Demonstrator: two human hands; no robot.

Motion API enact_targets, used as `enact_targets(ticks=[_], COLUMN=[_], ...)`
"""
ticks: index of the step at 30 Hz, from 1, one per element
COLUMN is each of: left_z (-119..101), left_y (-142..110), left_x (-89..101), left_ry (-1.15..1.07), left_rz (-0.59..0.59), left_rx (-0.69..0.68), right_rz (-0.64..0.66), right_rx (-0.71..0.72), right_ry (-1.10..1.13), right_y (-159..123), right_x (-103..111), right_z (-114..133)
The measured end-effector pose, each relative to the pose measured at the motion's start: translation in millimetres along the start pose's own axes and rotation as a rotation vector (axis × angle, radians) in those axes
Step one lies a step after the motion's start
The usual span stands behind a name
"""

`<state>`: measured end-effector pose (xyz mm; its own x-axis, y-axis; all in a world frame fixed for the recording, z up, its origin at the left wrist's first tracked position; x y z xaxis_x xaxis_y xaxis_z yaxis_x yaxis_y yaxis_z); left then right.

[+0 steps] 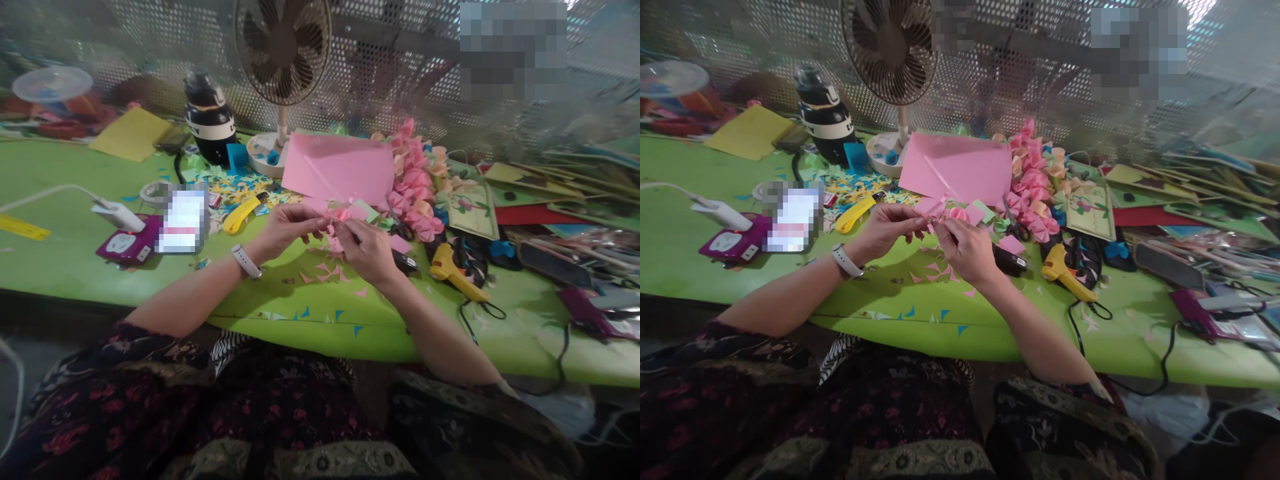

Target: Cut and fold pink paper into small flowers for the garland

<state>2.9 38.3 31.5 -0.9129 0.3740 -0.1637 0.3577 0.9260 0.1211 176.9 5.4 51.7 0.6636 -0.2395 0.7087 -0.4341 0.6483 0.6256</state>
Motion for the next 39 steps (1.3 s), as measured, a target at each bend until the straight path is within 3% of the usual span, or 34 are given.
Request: enact_targets(ticks=[8, 15, 25, 30, 39], left_z=[3.1, -0.2, 1.1, 0.5, 2.5], left_y=[-0.8, -0.2, -0.4, -2.5, -3.8], left_x=[-0.7, 0.4, -2.9, -3.3, -4.7], left_ry=[-0.029, -0.072, -0.134, -0.08, -0.043], left_rz=[-0.051, -0.157, -0.154, -0.231, -0.207], left_rx=[-0.025, -0.089, -0.075, -0.11, -0.123], right_rz=[0.043, -0.093, -0.037, -0.061, -0.061], right_rx=[0.023, 0.038, 0.078, 0.016, -0.008], right_ry=[0.03, 0.033, 0.081, -0.002, 0.023], right_y=[-0.3, -5.2, -4.1, -7.7, -5.1], right_x=[-1.3, -8.7, -10.0, -11.4, -7.3], right_z=[0.6, -3.0, -2.5, 1.4, -6.8])
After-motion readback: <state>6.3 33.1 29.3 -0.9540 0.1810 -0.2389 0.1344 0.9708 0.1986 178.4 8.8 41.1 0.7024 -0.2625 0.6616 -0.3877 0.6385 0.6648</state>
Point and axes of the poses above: each hand's wrist, its own y-axis towards the middle knuckle, its own x-axis out of the back of the hand, z = x × y, the point moved 3 cm from there along y, towards the middle knuckle, and after that the axes turned 8 degrees about x, right-handed, at the moved point
